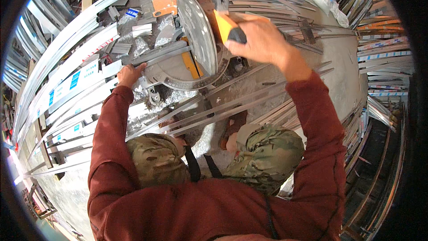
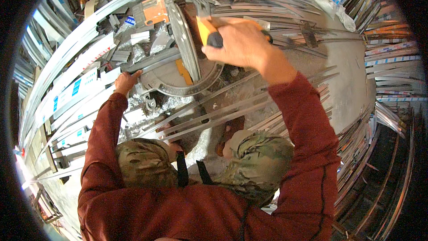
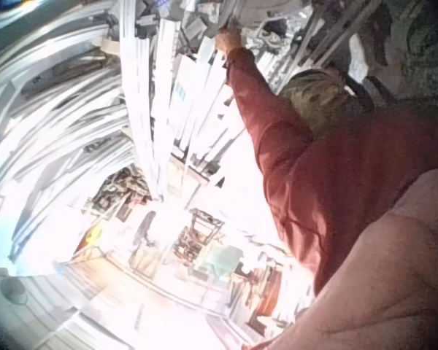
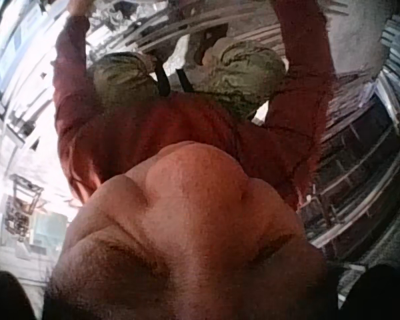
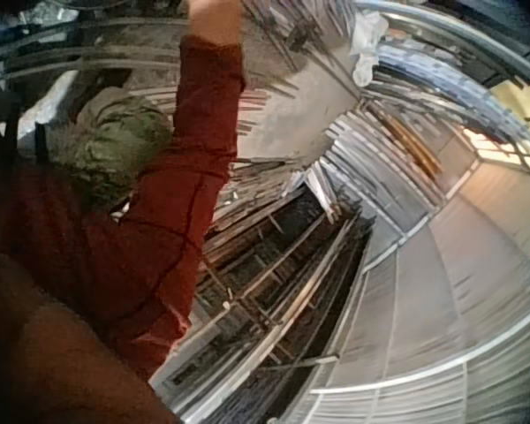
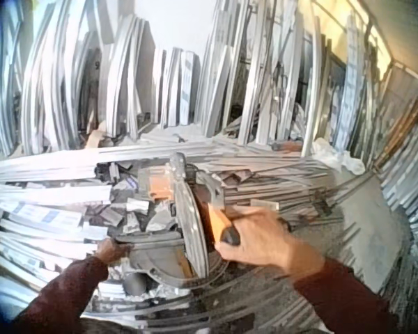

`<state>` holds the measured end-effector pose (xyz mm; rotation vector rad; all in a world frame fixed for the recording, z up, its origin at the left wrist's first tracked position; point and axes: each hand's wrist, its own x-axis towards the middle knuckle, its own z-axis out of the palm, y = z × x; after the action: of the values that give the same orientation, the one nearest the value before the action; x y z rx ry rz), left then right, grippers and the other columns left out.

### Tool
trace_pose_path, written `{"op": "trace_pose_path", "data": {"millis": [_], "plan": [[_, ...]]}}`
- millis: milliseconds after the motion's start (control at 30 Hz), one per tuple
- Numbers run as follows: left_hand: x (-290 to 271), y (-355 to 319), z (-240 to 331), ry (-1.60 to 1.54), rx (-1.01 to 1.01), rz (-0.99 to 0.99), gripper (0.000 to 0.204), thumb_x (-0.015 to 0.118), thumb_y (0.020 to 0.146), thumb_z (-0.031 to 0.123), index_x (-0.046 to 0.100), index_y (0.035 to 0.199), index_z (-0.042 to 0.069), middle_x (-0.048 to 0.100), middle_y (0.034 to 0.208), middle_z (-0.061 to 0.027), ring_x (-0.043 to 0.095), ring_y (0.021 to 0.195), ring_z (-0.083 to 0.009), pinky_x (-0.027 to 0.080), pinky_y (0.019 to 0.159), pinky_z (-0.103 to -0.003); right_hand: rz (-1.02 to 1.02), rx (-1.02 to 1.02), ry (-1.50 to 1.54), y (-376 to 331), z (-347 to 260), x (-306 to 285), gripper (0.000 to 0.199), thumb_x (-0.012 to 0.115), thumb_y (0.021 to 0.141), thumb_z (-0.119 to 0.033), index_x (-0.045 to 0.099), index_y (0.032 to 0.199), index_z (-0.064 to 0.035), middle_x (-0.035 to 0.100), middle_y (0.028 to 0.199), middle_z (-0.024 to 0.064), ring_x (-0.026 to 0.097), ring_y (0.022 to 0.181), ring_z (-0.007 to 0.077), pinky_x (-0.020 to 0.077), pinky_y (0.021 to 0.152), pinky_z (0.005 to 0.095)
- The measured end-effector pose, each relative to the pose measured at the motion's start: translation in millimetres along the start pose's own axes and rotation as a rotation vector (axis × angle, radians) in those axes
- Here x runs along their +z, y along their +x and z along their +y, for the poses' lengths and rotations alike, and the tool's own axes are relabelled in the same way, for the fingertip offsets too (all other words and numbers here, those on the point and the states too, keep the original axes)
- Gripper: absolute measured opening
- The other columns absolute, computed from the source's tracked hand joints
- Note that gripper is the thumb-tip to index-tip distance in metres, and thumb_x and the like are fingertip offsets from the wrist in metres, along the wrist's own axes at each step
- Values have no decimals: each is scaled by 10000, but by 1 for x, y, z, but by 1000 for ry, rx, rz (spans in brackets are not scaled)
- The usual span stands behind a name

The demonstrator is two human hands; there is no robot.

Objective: The person repeatedly positions long metal profiles on a miter saw, cuts them to length, and sets the cut pieces aside. The task involves handling multiple profiles one at a time and using the saw to produce shorter segments.

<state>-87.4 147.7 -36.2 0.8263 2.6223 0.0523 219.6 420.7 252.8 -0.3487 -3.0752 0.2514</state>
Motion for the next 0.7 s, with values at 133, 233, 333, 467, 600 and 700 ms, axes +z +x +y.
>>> {"op": "trace_pose_path", "data": {"millis": [133, 233, 333, 467, 600, 700], "plan": [[3, 4, 1, 1, -9, 26, 896, 511, 763, 829, 736, 909, -26, 710, 937, -233, 682, 940, -396, 512, 832, -451, -70, 185, 52, -28, -15, 21, 476, 661, 781, -512, 679, 785, -37, 681, 752, 170, 674, 739, 354, 532, 692, 449], [-12, 0, 11, -67, -52, -148, 876, 534, 763, 797, 722, 1004, -24, 700, 1022, -246, 663, 1026, -387, 482, 900, -454, 63, 122, 51, -39, -6, 43, 497, 681, 756, -526, 675, 702, -32, 676, 714, 168, 675, 694, 345, 536, 670, 446], [-3, 3, -1, -111, -3, -53, 888, 537, 762, 803, 724, 978, -38, 696, 1014, -261, 660, 1019, -401, 476, 908, -459, 47, 146, 24, -40, -10, 43, 543, 680, 737, -552, 674, 704, -10, 687, 727, 167, 680, 689, 340, 545, 671, 438], [-7, 0, 4, -44, -5, -74, 922, 493, 782, 815, 713, 1002, -53, 681, 1038, -288, 648, 1040, -428, 481, 907, -473, -95, 192, 105, -48, -11, 45, 581, 640, 733, -591, 663, 830, -19, 676, 912, 194, 647, 898, 357, 499, 824, 455], [5, 9, -3, -36, 19, -12, 910, 497, 782, 810, 717, 994, -47, 688, 1004, -284, 663, 1001, -419, 497, 881, -475, -43, 169, 78, -53, -9, 51, 600, 652, 729, -602, 664, 790, -6, 674, 865, 193, 650, 870, 347, 501, 835, 438], [-4, 1, 7, -55, 2, -15, 900, 506, 777, 807, 726, 978, -42, 695, 987, -272, 668, 990, -414, 491, 892, -467, -24, 192, 47, -56, -13, 51, 610, 654, 738, -612, 680, 779, -4, 687, 845, 182, 666, 857, 326, 504, 845, 422]]}}
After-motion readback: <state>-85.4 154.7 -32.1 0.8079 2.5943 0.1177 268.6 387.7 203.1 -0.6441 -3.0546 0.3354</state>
